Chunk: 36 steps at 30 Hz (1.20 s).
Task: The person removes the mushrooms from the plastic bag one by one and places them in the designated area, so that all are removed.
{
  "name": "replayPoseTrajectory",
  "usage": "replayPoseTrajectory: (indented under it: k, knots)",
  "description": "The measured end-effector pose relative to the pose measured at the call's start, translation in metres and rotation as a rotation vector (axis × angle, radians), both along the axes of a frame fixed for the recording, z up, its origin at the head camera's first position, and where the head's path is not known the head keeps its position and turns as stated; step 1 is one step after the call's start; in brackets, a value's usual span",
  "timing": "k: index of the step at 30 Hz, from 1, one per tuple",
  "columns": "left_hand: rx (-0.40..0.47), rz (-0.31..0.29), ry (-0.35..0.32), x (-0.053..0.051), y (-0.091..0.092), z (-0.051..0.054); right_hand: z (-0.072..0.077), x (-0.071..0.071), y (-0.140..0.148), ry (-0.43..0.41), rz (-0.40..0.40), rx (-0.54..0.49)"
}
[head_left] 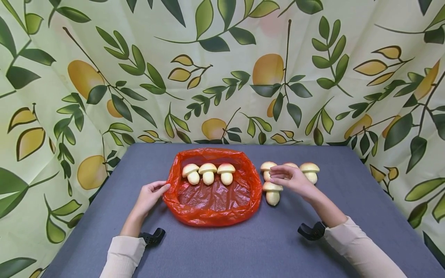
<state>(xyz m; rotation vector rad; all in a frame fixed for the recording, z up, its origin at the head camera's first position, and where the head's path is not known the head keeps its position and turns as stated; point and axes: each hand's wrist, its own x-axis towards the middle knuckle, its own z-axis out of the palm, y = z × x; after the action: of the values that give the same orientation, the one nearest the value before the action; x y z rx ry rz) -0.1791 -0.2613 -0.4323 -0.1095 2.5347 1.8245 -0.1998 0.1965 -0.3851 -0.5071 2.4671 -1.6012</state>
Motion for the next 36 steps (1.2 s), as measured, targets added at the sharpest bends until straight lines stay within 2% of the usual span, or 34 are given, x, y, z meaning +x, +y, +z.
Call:
replayPoseTrajectory:
  k: [9, 16, 28, 36]
  knots:
    - [-0.002, -0.002, 0.021, 0.001, 0.001, -0.001, -0.003, -0.004, -0.020, -0.074, 0.066, -0.045]
    - [-0.008, 0.012, 0.011, 0.000, 0.001, 0.000, -0.003, -0.006, -0.036, -0.113, 0.066, -0.028]
    - [0.004, 0.005, 0.012, 0.000, 0.001, 0.000, -0.012, -0.007, -0.060, -0.056, 0.116, 0.009]
    - [-0.005, 0.002, 0.007, 0.000, 0.000, 0.000, -0.021, -0.010, -0.076, -0.085, 0.109, 0.009]
